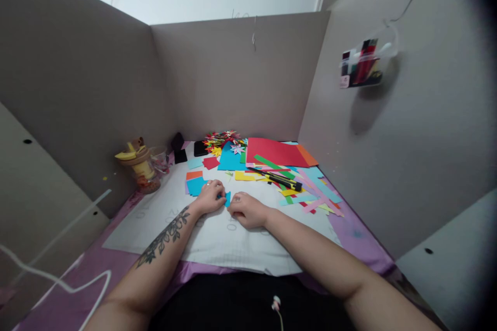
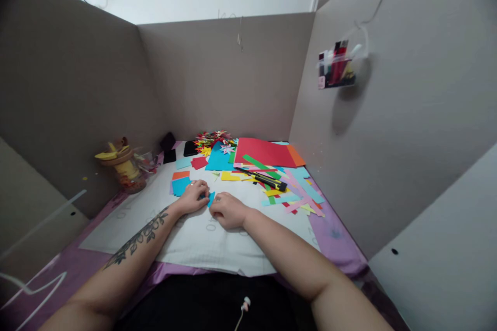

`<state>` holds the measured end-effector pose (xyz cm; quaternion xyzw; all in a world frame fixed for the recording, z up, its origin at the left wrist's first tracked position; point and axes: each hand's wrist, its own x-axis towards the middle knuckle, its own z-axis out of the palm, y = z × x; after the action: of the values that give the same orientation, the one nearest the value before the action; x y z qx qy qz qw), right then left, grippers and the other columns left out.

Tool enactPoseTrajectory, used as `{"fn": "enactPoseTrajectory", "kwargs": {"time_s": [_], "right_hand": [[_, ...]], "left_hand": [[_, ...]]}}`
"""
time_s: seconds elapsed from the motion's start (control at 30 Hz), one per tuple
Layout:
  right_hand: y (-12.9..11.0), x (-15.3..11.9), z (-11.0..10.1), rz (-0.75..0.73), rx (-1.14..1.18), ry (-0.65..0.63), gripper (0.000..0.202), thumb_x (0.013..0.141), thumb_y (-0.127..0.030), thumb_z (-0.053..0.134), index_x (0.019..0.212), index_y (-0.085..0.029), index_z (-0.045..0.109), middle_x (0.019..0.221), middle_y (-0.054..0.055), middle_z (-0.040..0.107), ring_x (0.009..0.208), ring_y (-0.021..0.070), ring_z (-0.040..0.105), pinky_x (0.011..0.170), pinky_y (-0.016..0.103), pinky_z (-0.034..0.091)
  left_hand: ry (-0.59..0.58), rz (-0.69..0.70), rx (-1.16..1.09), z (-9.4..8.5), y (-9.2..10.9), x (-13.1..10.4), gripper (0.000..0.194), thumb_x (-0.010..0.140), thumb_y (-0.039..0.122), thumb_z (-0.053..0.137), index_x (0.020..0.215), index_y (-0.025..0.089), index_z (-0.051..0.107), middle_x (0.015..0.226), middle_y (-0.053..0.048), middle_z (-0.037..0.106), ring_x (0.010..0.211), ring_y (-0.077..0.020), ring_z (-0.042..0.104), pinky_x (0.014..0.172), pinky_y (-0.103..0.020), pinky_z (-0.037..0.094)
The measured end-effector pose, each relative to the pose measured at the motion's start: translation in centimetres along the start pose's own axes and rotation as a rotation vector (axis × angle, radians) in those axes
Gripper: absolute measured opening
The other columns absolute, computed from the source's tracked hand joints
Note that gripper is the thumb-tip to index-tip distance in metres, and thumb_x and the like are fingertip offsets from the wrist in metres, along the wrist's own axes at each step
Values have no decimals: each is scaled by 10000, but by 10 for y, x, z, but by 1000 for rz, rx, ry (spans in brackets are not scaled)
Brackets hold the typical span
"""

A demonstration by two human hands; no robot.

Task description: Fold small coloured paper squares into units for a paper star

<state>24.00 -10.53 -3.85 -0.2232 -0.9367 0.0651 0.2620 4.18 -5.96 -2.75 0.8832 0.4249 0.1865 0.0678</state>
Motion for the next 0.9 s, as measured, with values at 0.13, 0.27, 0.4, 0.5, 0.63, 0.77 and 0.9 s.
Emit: {"fn": "enactPoseTrajectory", "kwargs": {"time_s": [0.13, 0.27, 0.4, 0.5, 0.63, 0.77, 0.9], "right_hand": [[-2, 0, 0, 9, -1, 7, 139, 706, -104, 495, 751, -195, 589, 749, 37, 579, 795, 183, 513, 802, 326, 389], [-3, 0, 1, 11, -2, 7, 137, 698, -108, 502, 755, -196, 591, 758, 41, 588, 808, 186, 521, 803, 329, 393], [-2, 0, 2, 9, 7, 3, 137, 696, -108, 504, 761, -193, 589, 760, 42, 594, 800, 184, 526, 803, 331, 398], [-1, 0, 2, 11, 18, 11, 140, 704, -110, 503, 777, -194, 587, 771, 39, 594, 809, 181, 530, 815, 336, 400], [-1, 1, -1, 23, 60, 92, 186, 704, -123, 534, 871, -199, 569, 964, 60, 587, 943, 195, 512, 882, 355, 390], [3, 2, -2, 250, 62, 337, 225, 740, -154, 548, 959, -194, 523, 1066, 95, 508, 1026, 223, 465, 901, 388, 391], [12, 3, 2, 400, 35, 399, 161, 775, -231, 569, 926, -186, 531, 964, 86, 513, 971, 227, 471, 866, 387, 402]], "left_hand": [[21, 9, -17, 0, 0, -1, 105, 712, 246, 541, 788, 211, 604, 966, -45, 555, 918, -222, 483, 809, -368, 356], [10, 10, -24, 0, -1, -1, 86, 714, 246, 541, 747, 207, 611, 980, -48, 562, 941, -228, 474, 806, -362, 356], [16, 25, -13, 1, -2, -1, 81, 729, 246, 530, 705, 201, 594, 976, -44, 566, 928, -215, 482, 809, -355, 354], [25, 48, -28, 1, -4, 0, 98, 745, 247, 511, 693, 197, 577, 954, -41, 573, 912, -207, 485, 807, -349, 355], [51, 65, -87, 1, -7, 0, 91, 761, 243, 489, 703, 191, 536, 886, -36, 577, 863, -194, 487, 807, -345, 361], [176, 38, -157, 1, -6, -1, 90, 798, 241, 434, 751, 192, 492, 833, -33, 558, 825, -182, 483, 806, -343, 370], [274, -13, -197, 0, 0, -3, 84, 814, 223, 408, 760, 194, 465, 798, -30, 537, 796, -174, 482, 758, -322, 385]]}}
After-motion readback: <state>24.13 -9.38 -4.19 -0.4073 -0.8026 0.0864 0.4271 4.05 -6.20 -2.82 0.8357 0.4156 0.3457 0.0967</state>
